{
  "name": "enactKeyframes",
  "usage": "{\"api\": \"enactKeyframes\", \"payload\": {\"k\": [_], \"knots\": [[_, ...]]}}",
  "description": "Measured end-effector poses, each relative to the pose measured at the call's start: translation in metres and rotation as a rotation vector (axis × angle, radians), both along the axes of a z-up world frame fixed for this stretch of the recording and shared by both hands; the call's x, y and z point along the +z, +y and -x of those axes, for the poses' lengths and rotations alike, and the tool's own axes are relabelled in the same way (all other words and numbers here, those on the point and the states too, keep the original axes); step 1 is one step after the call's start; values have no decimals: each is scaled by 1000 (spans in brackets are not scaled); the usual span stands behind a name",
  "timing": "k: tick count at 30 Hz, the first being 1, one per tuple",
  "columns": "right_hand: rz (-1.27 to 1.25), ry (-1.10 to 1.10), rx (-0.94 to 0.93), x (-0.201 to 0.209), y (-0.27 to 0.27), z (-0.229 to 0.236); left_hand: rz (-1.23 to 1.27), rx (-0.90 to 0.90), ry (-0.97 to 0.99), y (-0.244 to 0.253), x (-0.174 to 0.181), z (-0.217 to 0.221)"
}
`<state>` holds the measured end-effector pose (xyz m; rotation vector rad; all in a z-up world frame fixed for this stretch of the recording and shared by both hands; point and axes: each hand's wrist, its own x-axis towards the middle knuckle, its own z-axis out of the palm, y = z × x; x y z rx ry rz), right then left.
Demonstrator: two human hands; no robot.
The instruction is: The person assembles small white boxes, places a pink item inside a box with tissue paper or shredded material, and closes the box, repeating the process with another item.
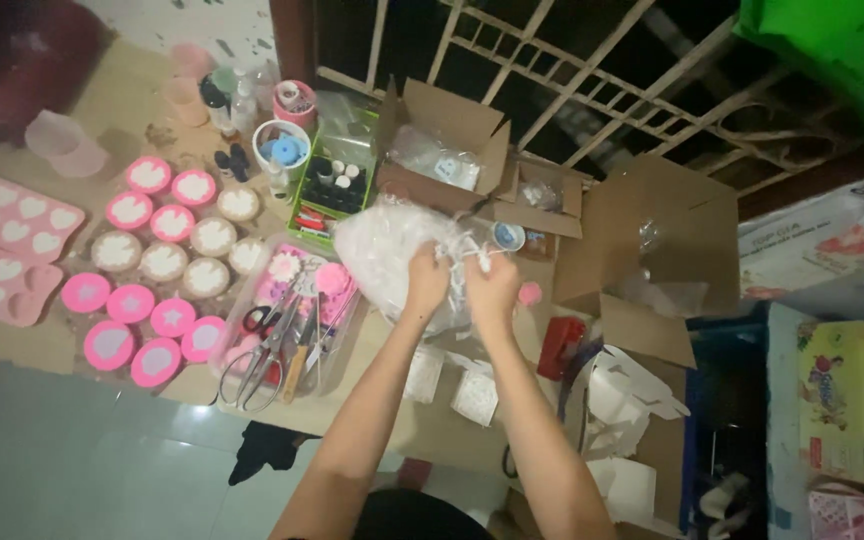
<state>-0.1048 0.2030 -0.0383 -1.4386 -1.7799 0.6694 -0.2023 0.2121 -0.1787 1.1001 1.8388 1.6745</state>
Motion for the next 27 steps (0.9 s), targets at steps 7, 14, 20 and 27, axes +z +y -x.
{"api": "enactKeyframes", "payload": {"k": [7,14,20,27], "knots": [[-156,-18,119,30,-37,-15,141,-275,416,74,-165,4],[-202,188,236,66,-57,-29,64,-526,652,95,-104,63],[461,766,-138,129,-57,-98,191,-645,437,-8,56,113],[648,1765,845,161,-80,-138,-155,-252,-361,-139,243,-44]]}}
